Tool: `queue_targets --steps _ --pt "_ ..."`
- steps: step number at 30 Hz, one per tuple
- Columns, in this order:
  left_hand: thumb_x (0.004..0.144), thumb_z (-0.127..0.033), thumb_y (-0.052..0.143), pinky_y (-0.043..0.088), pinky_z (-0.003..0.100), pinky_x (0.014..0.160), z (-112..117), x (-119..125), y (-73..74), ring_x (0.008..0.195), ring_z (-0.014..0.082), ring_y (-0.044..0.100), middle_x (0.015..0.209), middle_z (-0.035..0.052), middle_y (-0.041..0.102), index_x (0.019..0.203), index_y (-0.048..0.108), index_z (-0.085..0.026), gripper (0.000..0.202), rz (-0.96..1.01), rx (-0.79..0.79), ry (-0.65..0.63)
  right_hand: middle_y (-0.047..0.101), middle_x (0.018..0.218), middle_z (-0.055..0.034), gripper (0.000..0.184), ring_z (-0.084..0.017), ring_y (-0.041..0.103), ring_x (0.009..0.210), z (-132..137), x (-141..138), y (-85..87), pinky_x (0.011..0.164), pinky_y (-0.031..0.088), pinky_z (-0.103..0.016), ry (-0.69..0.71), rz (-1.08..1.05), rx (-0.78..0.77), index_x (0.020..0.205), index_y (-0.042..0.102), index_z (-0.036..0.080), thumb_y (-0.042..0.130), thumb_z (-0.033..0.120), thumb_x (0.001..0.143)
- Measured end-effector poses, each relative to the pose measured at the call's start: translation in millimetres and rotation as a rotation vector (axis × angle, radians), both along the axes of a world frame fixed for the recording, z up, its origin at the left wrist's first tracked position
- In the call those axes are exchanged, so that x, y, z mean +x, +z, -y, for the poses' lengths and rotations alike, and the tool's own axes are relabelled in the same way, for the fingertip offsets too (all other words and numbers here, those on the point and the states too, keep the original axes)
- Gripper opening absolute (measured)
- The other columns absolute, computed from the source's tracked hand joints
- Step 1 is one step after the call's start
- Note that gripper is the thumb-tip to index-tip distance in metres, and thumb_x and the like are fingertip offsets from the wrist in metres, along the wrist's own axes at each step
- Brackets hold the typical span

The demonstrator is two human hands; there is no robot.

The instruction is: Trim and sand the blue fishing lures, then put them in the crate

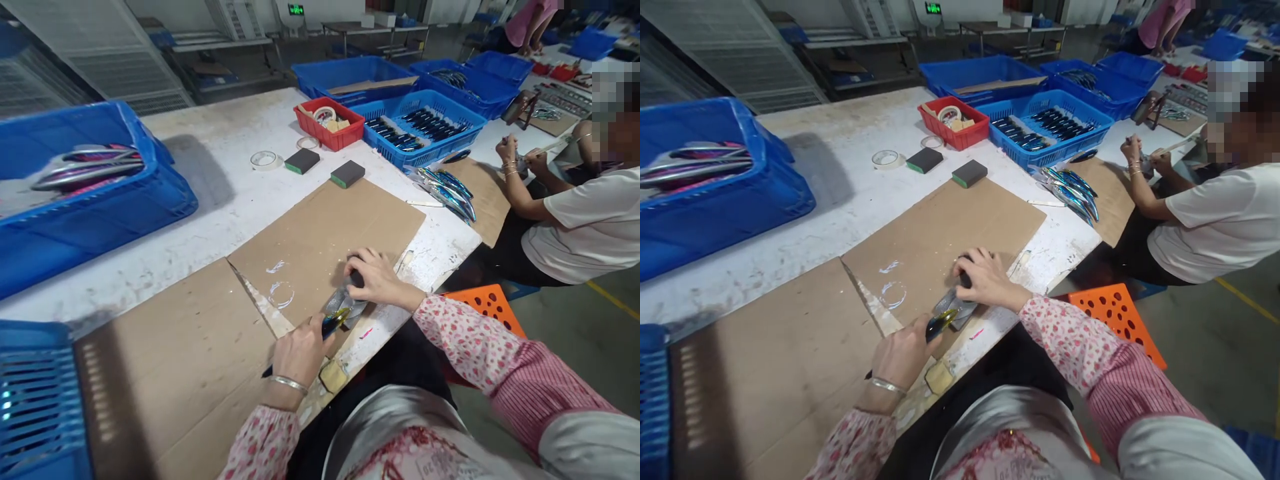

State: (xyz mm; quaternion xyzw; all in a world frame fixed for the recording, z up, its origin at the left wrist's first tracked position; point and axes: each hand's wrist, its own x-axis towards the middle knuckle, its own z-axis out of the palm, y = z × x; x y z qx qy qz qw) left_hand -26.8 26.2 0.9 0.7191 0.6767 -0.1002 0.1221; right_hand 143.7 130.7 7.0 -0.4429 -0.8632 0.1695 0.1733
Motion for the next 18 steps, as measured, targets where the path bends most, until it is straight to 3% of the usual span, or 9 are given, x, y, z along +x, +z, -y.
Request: queue_targets --steps 6,12,18 --pt "0.087 -0.034 0.045 0.051 0.038 0.066 0 2 2.7 0.080 0.0307 0.069 0.093 0.0116 0.071 0.111 0.056 -0.016 0.031 -0.040 -0.028 0.007 0.051 0.118 -0.0054 0.025 -0.026 0.039 0.111 3 -20 6.5 0.087 0.033 -0.040 0.063 -0.011 0.047 0.095 0.058 0.023 0.063 0.037 0.075" --pt "0.087 -0.031 0.046 0.050 0.035 0.070 0 4 6.7 0.087 0.0274 0.068 0.100 0.0117 0.070 0.113 0.056 -0.018 0.031 0.016 -0.043 0.022 0.052 0.117 -0.0066 0.024 -0.026 0.041 0.108 -2 -4 9.4 0.085 0.034 -0.039 0.049 0.038 -0.011 0.095 0.058 0.022 0.063 0.033 0.074" --pt "0.089 -0.031 0.043 0.049 0.032 0.069 1 4 9.5 0.085 0.0265 0.068 0.095 0.0112 0.070 0.108 0.056 -0.016 0.028 -0.039 -0.034 0.015 0.050 0.119 -0.0075 0.026 -0.027 0.038 0.112 5 -25 8.8 0.090 0.032 -0.043 0.117 0.001 0.071 0.096 0.058 0.022 0.063 0.038 0.075"
